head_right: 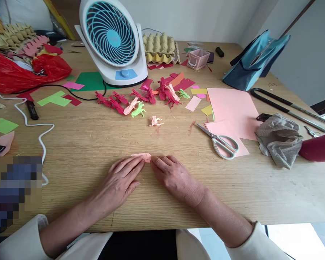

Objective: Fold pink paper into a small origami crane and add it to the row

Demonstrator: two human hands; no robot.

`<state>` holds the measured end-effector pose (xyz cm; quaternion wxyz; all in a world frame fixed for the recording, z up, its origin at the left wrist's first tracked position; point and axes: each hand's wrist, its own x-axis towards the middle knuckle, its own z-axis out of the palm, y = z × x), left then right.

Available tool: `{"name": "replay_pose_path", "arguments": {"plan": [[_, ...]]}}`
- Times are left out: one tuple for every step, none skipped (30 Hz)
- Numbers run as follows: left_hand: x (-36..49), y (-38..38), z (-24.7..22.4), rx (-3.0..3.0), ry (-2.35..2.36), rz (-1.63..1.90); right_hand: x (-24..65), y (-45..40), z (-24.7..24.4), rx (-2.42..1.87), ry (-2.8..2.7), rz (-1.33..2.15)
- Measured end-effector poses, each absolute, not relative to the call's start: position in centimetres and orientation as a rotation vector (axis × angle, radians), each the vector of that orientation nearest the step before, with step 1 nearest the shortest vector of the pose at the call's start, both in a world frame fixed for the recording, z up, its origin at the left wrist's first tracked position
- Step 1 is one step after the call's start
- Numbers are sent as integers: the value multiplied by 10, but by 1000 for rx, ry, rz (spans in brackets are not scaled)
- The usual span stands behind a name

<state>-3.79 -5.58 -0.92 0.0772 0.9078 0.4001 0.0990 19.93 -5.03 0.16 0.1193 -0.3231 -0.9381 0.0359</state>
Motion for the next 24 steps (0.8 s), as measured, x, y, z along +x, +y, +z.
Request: {"name": "replay_pose_path", "arguments": {"plan": [[-38,-56,-9,2718,1211,307,200,-51,3,-949,-2742,103],[-39,-56,-10,2718,1223,313,200,-52,3,-955,-2742,98],[-39,-56,-10,2720,1234,313,200,-52,4,-965,-2741,93],[-40,-55,-10,2723,1238,304,201,-53,4,-977,-2738,90],[-40,-55,-9,2726,1237,291,201,-54,4,-992,-2737,90],[-41,-54,-9,2729,1231,275,202,-54,4,-1008,-2739,92],[-42,-54,-8,2734,1220,263,202,-55,4,-1023,-2741,91],[-44,-54,-7,2741,1199,254,203,-55,3,-1036,-2747,89],[-45,-53,-7,2750,1177,249,203,-55,3,-1044,-2752,82],[-46,-53,-6,2759,1157,247,203,-56,3,-1047,-2756,70],[-46,-53,-6,2767,1145,246,204,-56,4,-1047,-2759,55],[-47,-53,-5,2774,1143,241,204,-56,4,-1045,-2762,41],[-47,-53,-5,2778,1149,235,203,-57,4,-1045,-2765,31],[-48,-53,-5,2780,1162,230,203,-57,4,-1046,-2766,27],[-48,-52,-5,2781,1172,225,203,-57,4,-1046,-2764,34],[-49,-52,-5,2782,1176,223,204,-56,3,-1047,-2754,50],[-49,-51,-5,2785,1171,227,204,-56,2,-1051,-2732,76],[-50,-50,-5,2789,1158,235,205,-56,1,-1058,-2697,112],[-51,-49,-6,2793,1142,247,206,-55,-1,-1064,-2650,155],[-51,-47,-6,2795,1125,266,207,-55,-2,-1072,-2595,202],[-52,-46,-7,2793,1109,291,207,-54,-4,-1081,-2536,251],[-51,-43,-7,2788,1094,325,208,-53,-5,-1095,-2473,302],[-50,-41,-7,2779,1077,360,207,-52,-6,-1114,-2410,353],[-49,-37,-8,2766,1059,394,206,-52,-6,-1142,-2347,399]]}}
